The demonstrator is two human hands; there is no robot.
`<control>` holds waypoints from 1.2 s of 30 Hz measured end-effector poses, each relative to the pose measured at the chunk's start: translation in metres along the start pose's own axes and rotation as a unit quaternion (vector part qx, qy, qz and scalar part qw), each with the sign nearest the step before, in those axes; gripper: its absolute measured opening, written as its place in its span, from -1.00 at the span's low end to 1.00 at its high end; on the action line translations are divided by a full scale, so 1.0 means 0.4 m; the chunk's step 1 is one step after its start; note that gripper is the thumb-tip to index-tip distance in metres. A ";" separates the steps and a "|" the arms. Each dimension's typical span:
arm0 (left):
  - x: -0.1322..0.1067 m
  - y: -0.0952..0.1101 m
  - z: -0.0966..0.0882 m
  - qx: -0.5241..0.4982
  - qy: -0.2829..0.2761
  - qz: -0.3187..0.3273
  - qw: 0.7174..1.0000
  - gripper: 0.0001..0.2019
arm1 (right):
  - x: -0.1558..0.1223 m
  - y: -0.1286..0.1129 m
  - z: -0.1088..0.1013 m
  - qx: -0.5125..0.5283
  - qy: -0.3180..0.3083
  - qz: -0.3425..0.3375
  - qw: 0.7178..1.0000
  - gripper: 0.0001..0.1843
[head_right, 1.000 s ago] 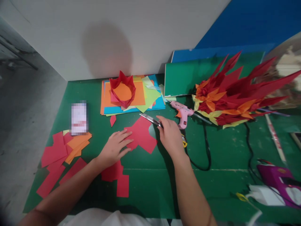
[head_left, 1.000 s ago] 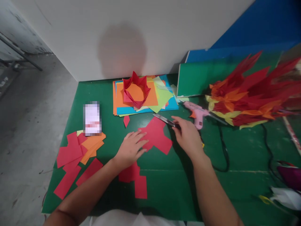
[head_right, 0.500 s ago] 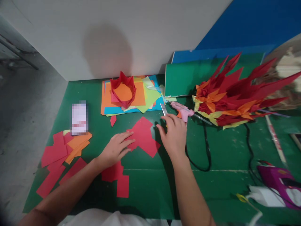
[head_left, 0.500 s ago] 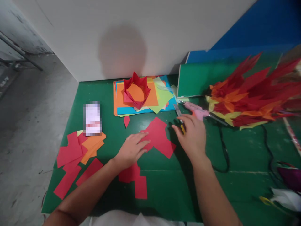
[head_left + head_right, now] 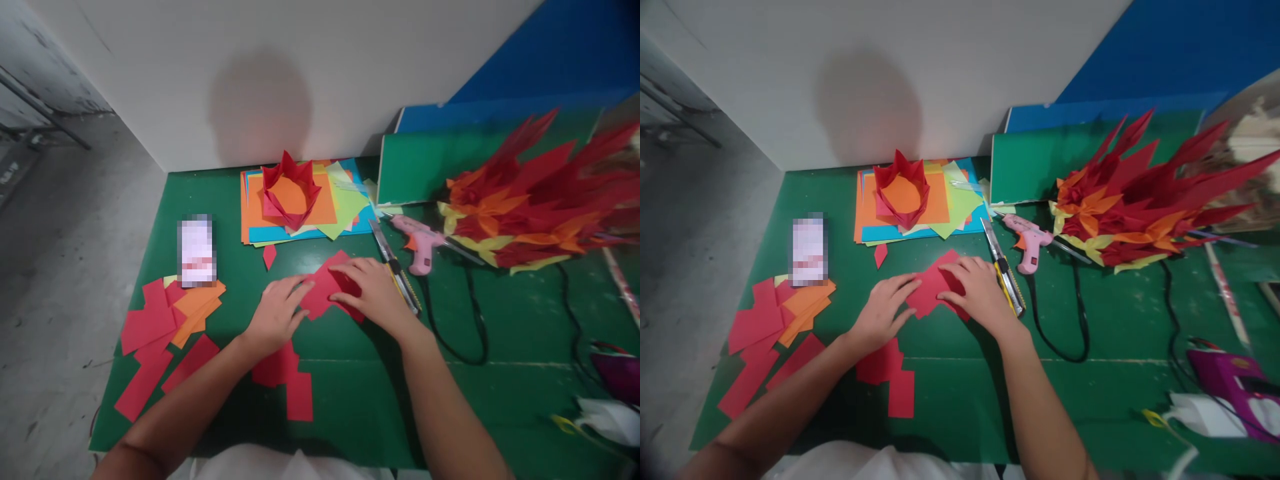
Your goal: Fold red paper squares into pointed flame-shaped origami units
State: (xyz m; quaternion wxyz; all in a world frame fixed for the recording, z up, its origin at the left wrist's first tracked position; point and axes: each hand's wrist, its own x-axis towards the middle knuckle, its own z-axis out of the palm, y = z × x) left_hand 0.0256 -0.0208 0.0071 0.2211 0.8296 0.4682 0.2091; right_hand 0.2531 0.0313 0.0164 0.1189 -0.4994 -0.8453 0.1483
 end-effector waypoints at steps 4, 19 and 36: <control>0.002 -0.008 0.004 0.007 -0.015 0.049 0.999 -0.72 | 0.001 0.005 -0.001 0.075 0.002 0.014 0.997 -0.69; 0.001 -0.027 -0.003 0.000 -0.071 0.072 0.995 -0.68 | 0.031 -0.030 0.025 0.068 0.019 -0.015 0.997 -0.61; 0.002 -0.024 -0.007 -0.030 -0.088 0.090 0.992 -0.64 | 0.012 -0.027 0.026 0.208 0.032 -0.016 0.977 -0.49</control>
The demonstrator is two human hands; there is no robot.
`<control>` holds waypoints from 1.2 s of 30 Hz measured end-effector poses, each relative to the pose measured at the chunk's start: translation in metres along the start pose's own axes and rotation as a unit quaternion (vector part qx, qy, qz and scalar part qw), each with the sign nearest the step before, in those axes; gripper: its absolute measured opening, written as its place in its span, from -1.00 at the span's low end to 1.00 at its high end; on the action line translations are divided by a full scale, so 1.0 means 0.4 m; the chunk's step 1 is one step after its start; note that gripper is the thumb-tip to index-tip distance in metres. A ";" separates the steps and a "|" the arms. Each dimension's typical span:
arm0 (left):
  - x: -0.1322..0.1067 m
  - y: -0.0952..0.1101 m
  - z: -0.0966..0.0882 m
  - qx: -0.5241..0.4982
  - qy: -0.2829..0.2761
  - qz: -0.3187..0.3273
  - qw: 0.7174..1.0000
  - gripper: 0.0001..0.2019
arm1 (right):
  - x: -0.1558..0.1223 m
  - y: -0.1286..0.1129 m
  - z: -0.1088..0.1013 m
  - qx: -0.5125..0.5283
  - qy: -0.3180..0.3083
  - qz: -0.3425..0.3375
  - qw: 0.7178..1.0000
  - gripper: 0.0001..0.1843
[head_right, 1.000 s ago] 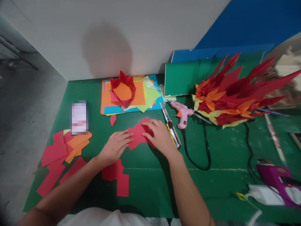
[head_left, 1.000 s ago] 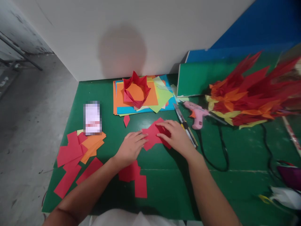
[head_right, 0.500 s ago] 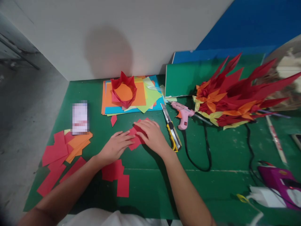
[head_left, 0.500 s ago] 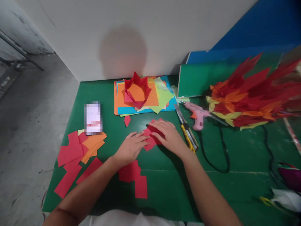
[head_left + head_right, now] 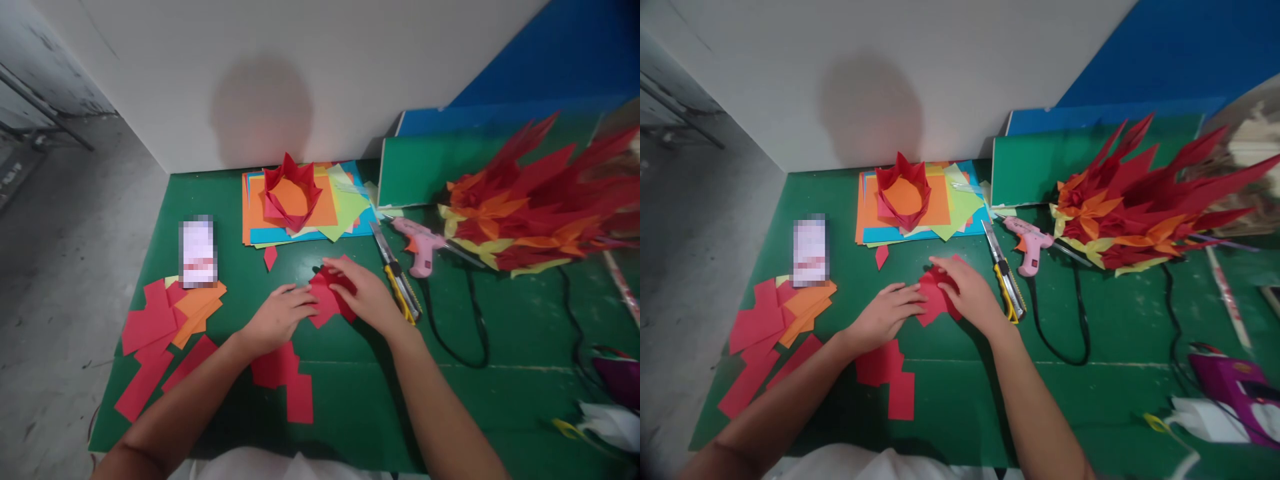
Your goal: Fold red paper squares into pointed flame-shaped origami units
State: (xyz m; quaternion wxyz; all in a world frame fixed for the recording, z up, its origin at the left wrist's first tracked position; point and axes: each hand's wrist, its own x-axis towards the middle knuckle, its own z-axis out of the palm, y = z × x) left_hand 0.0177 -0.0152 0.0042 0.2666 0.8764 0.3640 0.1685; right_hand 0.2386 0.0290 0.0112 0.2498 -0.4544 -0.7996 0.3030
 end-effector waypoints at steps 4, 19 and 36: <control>-0.001 0.000 0.000 -0.014 0.017 0.000 1.000 -0.69 | 0.004 -0.010 -0.002 -0.004 0.057 -0.005 0.998 -0.60; 0.006 0.008 -0.007 -0.023 0.033 -0.003 0.999 -0.75 | 0.038 0.001 -0.024 -0.110 -0.047 -0.027 0.992 -0.80; 0.002 0.000 0.030 -0.331 0.281 -0.149 0.888 -0.33 | 0.026 -0.068 0.037 0.203 0.187 0.112 0.955 -0.92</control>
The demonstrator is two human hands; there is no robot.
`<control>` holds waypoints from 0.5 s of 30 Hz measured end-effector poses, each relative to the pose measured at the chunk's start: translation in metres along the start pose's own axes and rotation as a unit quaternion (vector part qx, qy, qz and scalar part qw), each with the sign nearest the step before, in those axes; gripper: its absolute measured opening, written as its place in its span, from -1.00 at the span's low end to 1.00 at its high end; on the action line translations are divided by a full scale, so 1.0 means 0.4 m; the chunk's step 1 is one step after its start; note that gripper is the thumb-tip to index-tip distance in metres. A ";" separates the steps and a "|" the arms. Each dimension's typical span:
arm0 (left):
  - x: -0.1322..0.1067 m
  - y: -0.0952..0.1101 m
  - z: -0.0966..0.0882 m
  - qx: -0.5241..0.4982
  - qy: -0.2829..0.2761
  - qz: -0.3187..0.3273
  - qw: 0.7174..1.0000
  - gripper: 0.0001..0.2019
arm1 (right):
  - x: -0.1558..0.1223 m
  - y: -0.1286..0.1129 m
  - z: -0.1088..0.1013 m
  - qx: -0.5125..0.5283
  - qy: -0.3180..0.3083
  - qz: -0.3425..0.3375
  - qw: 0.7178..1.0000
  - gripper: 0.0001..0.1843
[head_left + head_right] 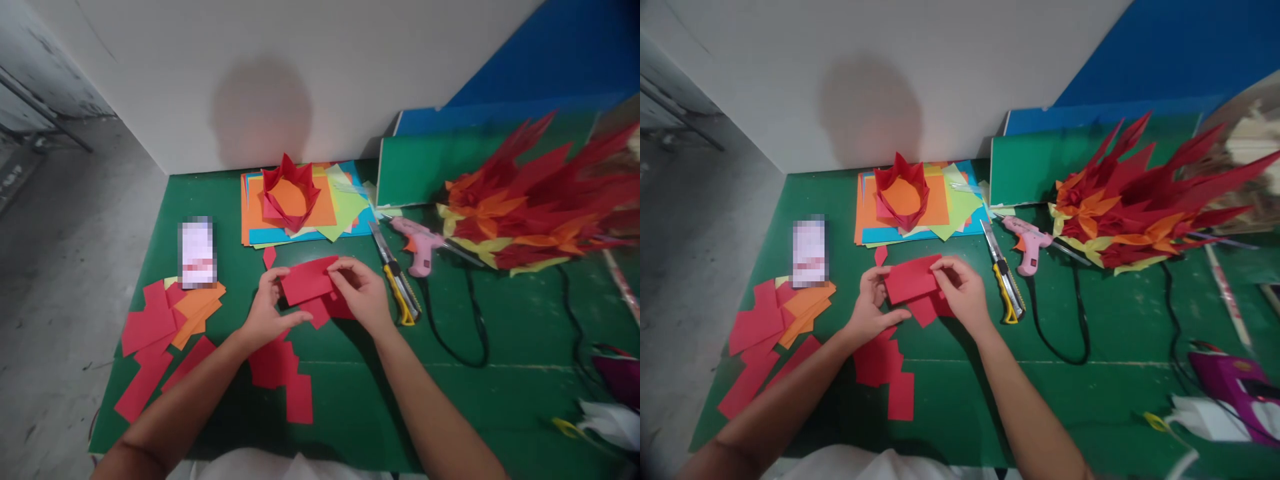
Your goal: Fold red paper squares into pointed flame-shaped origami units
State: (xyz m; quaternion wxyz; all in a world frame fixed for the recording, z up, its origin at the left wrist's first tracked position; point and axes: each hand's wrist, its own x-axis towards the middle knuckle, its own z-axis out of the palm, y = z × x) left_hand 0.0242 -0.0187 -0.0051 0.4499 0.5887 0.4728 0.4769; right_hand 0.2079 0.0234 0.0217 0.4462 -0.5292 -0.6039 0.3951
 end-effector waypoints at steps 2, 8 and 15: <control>0.006 0.007 -0.005 0.030 0.009 0.020 0.999 -0.50 | -0.005 0.000 -0.006 -0.021 -0.024 -0.022 0.999 -0.87; 0.023 0.029 -0.024 0.112 0.025 0.028 0.993 -0.83 | -0.009 0.012 -0.056 -0.070 -0.162 -0.059 0.983 -0.66; 0.019 0.025 -0.022 0.103 0.019 -0.008 0.994 -0.83 | -0.009 0.011 -0.061 -0.073 -0.242 -0.079 0.964 -0.56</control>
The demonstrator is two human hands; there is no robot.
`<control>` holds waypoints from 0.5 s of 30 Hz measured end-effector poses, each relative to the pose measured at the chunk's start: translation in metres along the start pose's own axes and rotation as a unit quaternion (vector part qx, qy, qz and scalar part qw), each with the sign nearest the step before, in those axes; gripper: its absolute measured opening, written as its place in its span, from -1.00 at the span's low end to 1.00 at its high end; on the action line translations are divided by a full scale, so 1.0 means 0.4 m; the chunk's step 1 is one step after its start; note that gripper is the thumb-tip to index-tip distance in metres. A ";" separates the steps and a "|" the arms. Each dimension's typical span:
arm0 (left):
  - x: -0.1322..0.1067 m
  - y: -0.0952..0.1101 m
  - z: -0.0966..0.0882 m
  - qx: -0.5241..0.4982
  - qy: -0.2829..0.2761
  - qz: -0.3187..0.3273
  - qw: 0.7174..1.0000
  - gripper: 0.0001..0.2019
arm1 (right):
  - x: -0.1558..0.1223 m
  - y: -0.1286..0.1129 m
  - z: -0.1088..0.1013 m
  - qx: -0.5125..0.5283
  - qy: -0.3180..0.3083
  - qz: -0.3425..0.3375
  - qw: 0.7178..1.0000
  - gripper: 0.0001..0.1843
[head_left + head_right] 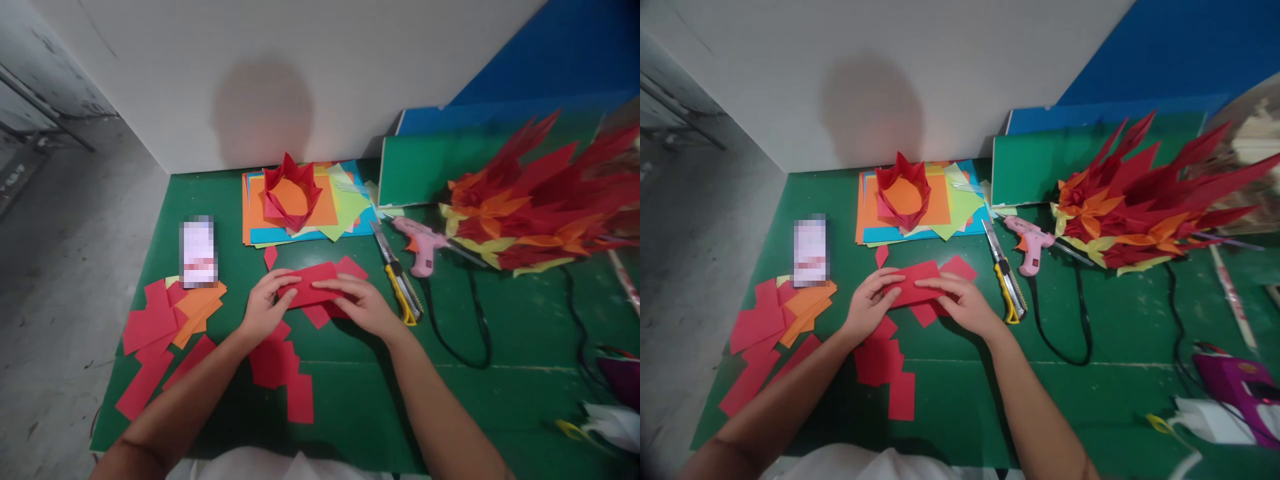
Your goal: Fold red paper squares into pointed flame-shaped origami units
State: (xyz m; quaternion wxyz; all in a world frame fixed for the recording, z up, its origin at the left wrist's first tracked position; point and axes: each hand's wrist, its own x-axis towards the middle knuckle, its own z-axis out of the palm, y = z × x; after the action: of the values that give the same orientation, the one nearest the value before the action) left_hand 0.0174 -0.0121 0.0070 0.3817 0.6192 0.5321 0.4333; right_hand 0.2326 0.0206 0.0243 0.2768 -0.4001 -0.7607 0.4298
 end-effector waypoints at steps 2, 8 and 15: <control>0.000 0.004 -0.002 0.004 -0.011 0.012 1.000 -0.81 | 0.002 -0.002 0.005 0.025 0.002 0.003 1.000 -0.63; -0.002 0.011 -0.003 -0.006 -0.046 0.096 0.994 -0.56 | 0.007 -0.002 0.020 0.058 0.075 0.031 0.995 -0.90; -0.004 0.010 0.003 0.013 0.032 0.087 0.996 -0.86 | 0.017 -0.014 0.051 0.087 0.166 0.064 0.980 -0.83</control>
State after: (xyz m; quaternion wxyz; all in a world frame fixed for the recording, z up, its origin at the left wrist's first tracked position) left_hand 0.0197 -0.0145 0.0103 0.3174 0.6540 0.4933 0.4777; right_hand 0.2113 0.0159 0.0199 0.4049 -0.4881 -0.6365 0.4389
